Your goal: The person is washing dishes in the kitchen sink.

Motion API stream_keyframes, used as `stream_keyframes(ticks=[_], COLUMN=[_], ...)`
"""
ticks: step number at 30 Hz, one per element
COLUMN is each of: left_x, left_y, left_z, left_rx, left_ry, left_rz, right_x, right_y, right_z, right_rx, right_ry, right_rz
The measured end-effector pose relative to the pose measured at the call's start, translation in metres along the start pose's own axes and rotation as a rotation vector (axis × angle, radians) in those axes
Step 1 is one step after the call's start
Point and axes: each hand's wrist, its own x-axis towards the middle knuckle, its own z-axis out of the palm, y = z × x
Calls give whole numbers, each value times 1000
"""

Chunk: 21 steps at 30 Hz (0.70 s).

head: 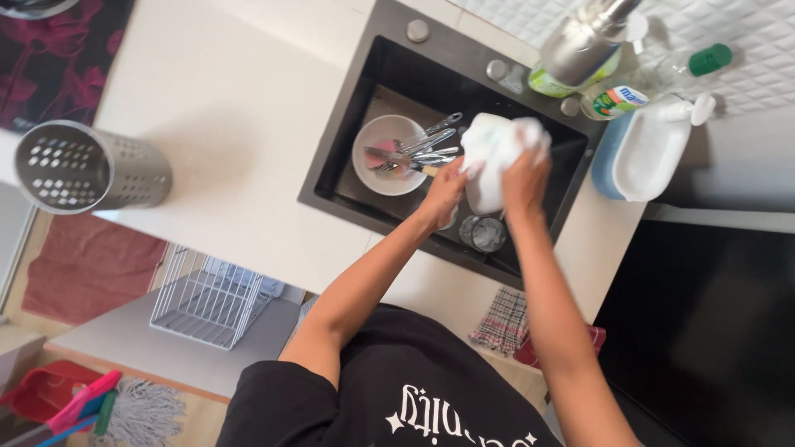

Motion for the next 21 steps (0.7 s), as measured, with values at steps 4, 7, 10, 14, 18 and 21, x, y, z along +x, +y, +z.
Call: stream_keyframes(ticks=[4,7,10,14,18,21], left_x=[-23,12,-35,-59,-43,-42], left_y=[21,-50,36,81,73,73], left_z=[2,-84,-32,-10,-34,-45], left_rx=[70,302,131,106,91,80], left_ry=[-14,6,-57,-78,-40,-44], left_rz=[-8,218,106,100,91,108], right_x=[4,-8,7,16,31,42], right_y=[-3,-57,-8,-20,-113,-104], right_z=[25,14,40,24,-43,-50], right_rx=[-4,-82,-190,-219,-20,143], right_ry=[-83,-45,40,49,-103,-188], right_rz=[92,-183,-244,-145,-159,-154])
